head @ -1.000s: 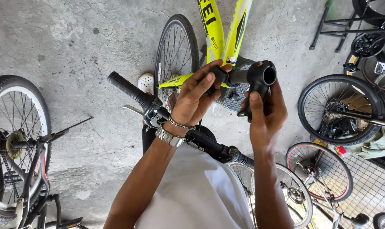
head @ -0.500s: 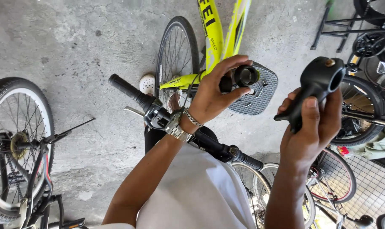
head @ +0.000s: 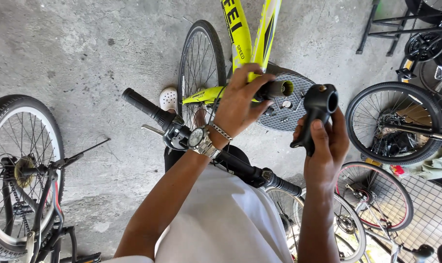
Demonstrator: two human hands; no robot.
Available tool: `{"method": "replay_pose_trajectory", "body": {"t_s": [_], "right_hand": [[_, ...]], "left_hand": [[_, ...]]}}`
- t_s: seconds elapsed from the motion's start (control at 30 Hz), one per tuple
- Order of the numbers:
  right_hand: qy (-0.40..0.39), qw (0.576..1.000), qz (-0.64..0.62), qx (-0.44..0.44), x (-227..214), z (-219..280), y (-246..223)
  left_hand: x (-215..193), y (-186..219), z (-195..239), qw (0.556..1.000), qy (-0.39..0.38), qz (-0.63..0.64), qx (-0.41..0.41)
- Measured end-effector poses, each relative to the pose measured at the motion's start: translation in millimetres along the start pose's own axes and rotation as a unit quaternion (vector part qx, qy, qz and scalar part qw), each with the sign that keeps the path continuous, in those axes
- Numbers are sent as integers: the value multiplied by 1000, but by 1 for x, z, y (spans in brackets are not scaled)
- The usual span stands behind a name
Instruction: The person assembles a bicycle by first securing the brake cables to the handlebars using zip ties. They then attach the handlebar stem to the bike's head tube and tighten the bolts using an Allen key to secure the handlebars in place.
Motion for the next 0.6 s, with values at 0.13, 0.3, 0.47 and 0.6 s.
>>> {"method": "replay_pose_trajectory", "body": {"t_s": [0.13,0.3,0.47,0.6], "right_hand": [[-52,998,40,20,10,-5,5],[-90,994,56,-8,20,-14,12],[-154,975,157,-15,31,-20,-12],[-176,958,225,-6,42,-20,-31]], "left_hand": [[-1,-11,8,997,-22,-25,-69],[2,-14,10,994,-28,3,-106],[14,-23,13,992,-34,-1,-121],[15,-23,14,991,-36,9,-129]]}}
Point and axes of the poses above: each hand's wrist, its own z-axis away from the middle knuckle, its own x-axis out of the palm, y = z × x, the point moved 2 cm from there along -z, towards the middle knuckle, and after that the axes turned 10 degrees about -z, right-handed, at the moved point
